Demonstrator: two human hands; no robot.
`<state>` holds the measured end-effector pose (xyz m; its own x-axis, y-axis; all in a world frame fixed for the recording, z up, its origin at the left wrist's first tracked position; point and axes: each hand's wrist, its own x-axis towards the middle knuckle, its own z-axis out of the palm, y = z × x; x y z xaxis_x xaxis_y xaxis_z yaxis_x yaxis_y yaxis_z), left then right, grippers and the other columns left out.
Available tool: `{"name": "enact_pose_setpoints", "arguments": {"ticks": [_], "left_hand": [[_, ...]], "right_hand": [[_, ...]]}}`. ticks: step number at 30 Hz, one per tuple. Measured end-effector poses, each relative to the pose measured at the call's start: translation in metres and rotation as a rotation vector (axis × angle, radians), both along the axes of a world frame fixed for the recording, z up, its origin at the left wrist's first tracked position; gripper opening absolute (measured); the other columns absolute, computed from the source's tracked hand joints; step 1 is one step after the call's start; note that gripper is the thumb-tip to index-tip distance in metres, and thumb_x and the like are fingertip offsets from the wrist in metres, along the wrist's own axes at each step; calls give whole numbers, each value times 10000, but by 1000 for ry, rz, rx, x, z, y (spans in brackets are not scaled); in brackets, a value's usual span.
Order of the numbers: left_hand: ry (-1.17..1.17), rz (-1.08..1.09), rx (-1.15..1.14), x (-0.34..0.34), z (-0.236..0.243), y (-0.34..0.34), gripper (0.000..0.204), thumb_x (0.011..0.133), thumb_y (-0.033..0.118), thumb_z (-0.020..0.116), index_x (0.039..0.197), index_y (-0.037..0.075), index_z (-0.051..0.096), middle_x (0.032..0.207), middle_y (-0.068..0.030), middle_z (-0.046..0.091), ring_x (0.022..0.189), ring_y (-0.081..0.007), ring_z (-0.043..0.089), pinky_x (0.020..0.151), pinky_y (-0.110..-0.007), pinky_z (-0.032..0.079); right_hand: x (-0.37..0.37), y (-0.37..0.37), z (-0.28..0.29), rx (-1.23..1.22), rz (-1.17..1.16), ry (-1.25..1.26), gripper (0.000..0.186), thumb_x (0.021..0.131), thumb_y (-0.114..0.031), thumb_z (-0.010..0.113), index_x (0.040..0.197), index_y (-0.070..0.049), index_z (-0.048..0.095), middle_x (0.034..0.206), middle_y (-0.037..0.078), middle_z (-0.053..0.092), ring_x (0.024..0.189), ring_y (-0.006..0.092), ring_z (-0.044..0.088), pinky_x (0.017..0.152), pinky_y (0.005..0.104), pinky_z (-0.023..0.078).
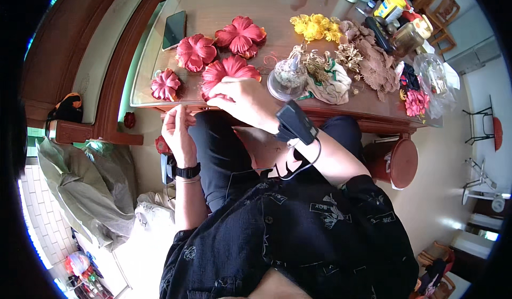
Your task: The recorder is assembling decorative flowers using red ribbon and small yellow floral elements.
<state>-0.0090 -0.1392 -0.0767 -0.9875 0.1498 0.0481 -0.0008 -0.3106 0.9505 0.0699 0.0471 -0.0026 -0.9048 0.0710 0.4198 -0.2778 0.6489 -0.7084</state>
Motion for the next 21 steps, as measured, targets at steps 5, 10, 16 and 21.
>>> {"name": "enact_pose_setpoints", "arguments": {"ticks": [5, 10, 16, 21], "left_hand": [[-17, 78, -18, -11, -8, -23, 98, 903, 129, 647, 885, 35, 625, 724, -11, 628, 573, -46, 527, 553, -183, 420], [-7, 104, -29, -19, -19, -34, 77, 906, 108, 640, 916, 33, 624, 754, -10, 634, 576, -43, 527, 552, -179, 421], [-35, 105, -26, -20, -26, -39, 76, 909, 98, 633, 942, 29, 630, 779, -8, 640, 601, -39, 534, 558, -179, 427], [-23, 89, -33, -25, -24, -37, 82, 913, 75, 616, 971, 18, 628, 800, -16, 645, 616, -43, 547, 571, -174, 439]], "right_hand": [[-76, -36, -17, 75, 91, 73, 199, 831, -177, 651, 971, -37, 635, 852, 103, 603, 754, 270, 623, 686, 367, 496], [-116, -56, -27, 207, 42, 10, 231, 806, -216, 661, 978, -66, 625, 927, 98, 589, 820, 295, 618, 716, 398, 501], [-129, -59, -31, 219, 56, -103, 174, 767, -193, 680, 880, -63, 656, 893, 92, 587, 827, 288, 612, 731, 396, 489], [-131, -61, -32, 225, 41, -97, 143, 769, -201, 681, 826, -70, 680, 822, 103, 602, 782, 292, 621, 711, 402, 488]]}}
